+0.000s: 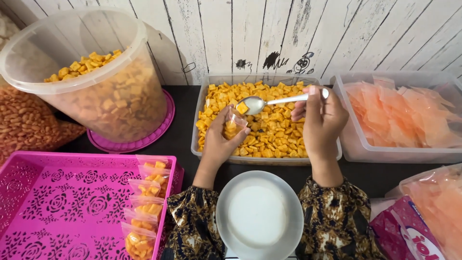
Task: The person is packaging snacks by scooping them into small plastic bags, weighing each bag on a digital scale, and then placing the filled bags into a pink plastic tray.
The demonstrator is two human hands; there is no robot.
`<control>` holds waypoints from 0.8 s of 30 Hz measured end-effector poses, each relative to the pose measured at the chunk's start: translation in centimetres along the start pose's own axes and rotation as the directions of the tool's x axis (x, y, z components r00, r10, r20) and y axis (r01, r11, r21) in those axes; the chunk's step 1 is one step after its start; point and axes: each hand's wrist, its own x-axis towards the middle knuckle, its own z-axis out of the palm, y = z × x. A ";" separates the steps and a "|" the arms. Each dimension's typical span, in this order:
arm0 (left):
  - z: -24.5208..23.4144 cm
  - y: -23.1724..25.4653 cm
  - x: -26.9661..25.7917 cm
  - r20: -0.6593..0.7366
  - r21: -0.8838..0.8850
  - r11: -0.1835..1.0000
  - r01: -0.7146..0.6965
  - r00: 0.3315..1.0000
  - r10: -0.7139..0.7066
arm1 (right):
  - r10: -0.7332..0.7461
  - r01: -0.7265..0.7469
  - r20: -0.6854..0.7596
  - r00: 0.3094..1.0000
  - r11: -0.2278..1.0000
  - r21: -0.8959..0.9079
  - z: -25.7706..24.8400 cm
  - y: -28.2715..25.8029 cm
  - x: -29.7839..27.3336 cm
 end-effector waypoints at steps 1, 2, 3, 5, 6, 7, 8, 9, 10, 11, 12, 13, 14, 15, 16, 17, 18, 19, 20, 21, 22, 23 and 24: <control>0.0 0.2 0.0 -0.001 0.000 1.000 0.000 1.000 0.000 | 0.000 0.000 0.001 1.000 1.000 0.000 0.0 0.2 0.0; 0.1 0.5 0.0 -0.002 0.004 1.000 0.001 1.000 -0.001 | 0.003 -0.003 0.008 1.000 1.000 0.029 0.0 0.3 0.0; 0.1 0.7 -0.1 -0.004 0.009 1.000 0.001 1.000 -0.001 | 0.005 -0.006 0.015 1.000 0.998 0.057 -0.1 0.5 0.0; 0.1 0.9 0.0 -0.005 0.006 1.000 -0.002 1.000 0.002 | -0.007 0.006 0.033 0.999 0.998 0.056 -0.1 0.4 0.2; 0.1 1.0 -0.1 -0.003 0.004 1.000 -0.005 1.000 0.005 | -0.018 0.015 0.049 0.999 0.999 0.053 -0.2 0.4 0.1; 0.1 0.8 -0.1 -0.002 0.005 1.000 -0.004 1.000 0.004 | -0.016 0.014 0.048 0.999 0.999 0.052 -0.2 0.6 0.2; 0.1 0.6 -0.1 0.001 0.007 1.000 0.001 1.000 -0.001 | -0.032 0.032 0.009 0.999 0.999 0.019 -0.3 0.7 0.2; 0.1 0.4 -0.1 0.004 0.010 1.000 0.005 1.000 -0.005 | -0.050 0.049 -0.029 0.998 0.999 -0.015 -0.3 0.9 0.3; 0.1 0.5 -0.1 0.003 0.010 1.000 0.007 1.000 -0.007 | -0.048 0.048 -0.028 0.998 0.999 -0.016 -0.4 1.5 0.3; 0.1 0.6 -0.1 0.005 -0.010 1.000 0.014 1.000 -0.014 | -0.028 0.028 -0.060 0.998 1.000 -0.007 -0.6 2.0 0.2; 0.0 0.8 -0.1 0.005 -0.030 0.999 0.020 1.000 -0.020 | -0.009 0.009 -0.092 0.996 1.000 0.003 -0.7 2.6 0.2; 0.1 0.8 -0.1 0.003 -0.030 0.999 0.021 1.000 -0.021 | -0.008 0.009 -0.090 0.996 1.000 0.004 -0.7 3.1 0.2; 0.1 0.8 -0.1 0.002 -0.031 0.999 0.021 1.000 -0.020 | 0.026 -0.029 -0.103 0.994 0.999 -0.033 -0.8 3.5 0.1; 0.1 0.8 -0.1 0.000 -0.031 0.999 0.020 1.000 -0.020 | 0.059 -0.067 -0.116 0.991 0.995 -0.069 -0.8 4.0 0.1; 0.1 0.8 -0.1 0.000 -0.031 0.999 0.020 1.000 -0.020 | 0.059 -0.068 -0.117 0.991 0.995 -0.069 -0.6 3.5 0.0; 0.0 0.8 -0.1 0.001 -0.032 0.999 0.020 1.000 -0.020 | 0.123 -0.125 -0.019 0.992 0.969 -0.213 -0.4 2.9 -0.1; 0.0 0.8 -0.1 0.003 -0.034 0.999 0.019 1.000 -0.019 | 0.199 -0.163 0.067 0.978 0.920 -0.357 -0.3 2.4 -0.2; 0.1 0.9 -0.1 0.004 -0.034 0.999 0.018 1.000 -0.018 | 0.199 -0.163 0.065 0.978 0.920 -0.357 -0.3 3.7 -0.3; 0.1 0.9 -0.1 0.001 -0.029 1.000 0.011 1.000 -0.011 | 0.109 -0.049 0.109 0.988 0.892 -0.449 -0.3 5.1 -0.5; 0.1 0.9 -0.1 -0.002 -0.024 1.000 0.005 1.000 -0.005 | 0.024 0.067 0.162 0.986 0.845 -0.530 -0.3 6.4 -0.7; 0.1 0.8 -0.1 -0.003 -0.024 1.000 0.006 1.000 -0.006 | 0.024 0.067 0.163 0.986 0.845 -0.530 -0.4 6.6 -0.7; 0.0 0.7 0.0 -0.004 -0.030 1.000 0.004 1.000 -0.004 | 0.037 0.072 0.184 0.982 0.831 -0.552 -0.4 6.9 -0.7; 0.0 0.7 0.0 -0.005 -0.036 0.999 0.002 1.000 -0.002 | 0.050 0.077 0.203 0.978 0.816 -0.573 -0.4 7.1 -0.7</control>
